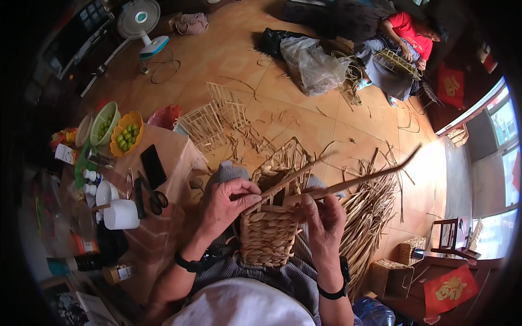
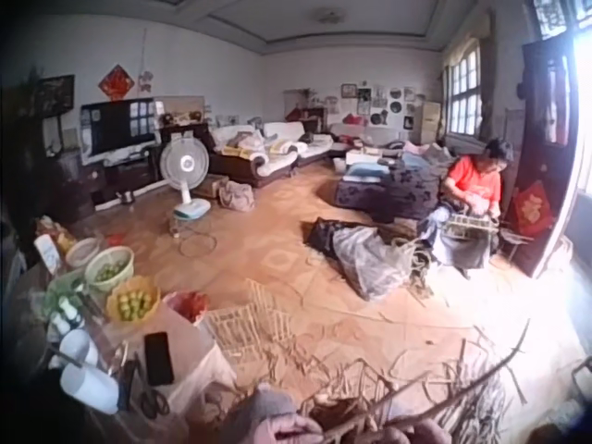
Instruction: Weaving a basket using straw-like material.
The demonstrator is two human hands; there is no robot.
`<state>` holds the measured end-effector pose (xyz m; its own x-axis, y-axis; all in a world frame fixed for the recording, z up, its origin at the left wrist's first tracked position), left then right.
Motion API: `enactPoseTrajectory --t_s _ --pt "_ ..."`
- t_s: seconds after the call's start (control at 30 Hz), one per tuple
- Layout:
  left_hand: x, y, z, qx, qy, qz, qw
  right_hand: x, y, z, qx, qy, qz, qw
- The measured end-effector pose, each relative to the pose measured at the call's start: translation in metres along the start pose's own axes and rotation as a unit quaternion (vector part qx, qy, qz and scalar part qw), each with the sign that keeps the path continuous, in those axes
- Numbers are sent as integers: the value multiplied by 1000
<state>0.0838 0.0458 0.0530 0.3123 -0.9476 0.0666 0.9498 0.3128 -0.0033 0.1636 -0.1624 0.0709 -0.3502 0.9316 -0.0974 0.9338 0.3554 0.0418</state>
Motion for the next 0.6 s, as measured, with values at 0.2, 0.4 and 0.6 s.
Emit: enactPoseTrajectory --t_s 0.2,0.4,0.6 --pt "2 4 1 -26 43 -64 997 -7 -6 17 72 24 35 996" --pt "14 -1 -5 -7 5 -130 991 9 -16 4 33 -41 -5 999" --pt "23 11 -15 -78 35 -230 969 43 -19 -40 -210 -396 -100 888"
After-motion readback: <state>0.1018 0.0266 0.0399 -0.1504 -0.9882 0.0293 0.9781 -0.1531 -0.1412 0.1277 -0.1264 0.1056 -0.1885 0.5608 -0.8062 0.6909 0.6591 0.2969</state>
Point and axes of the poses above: each hand's wrist, its own y-axis towards the middle knuckle, its own x-axis out of the palm, z = x × y, the point moved 8 cm from there along y, towards the middle knuckle, and after that the axes turned 11 degrees about -y, right-handed, at the moved point
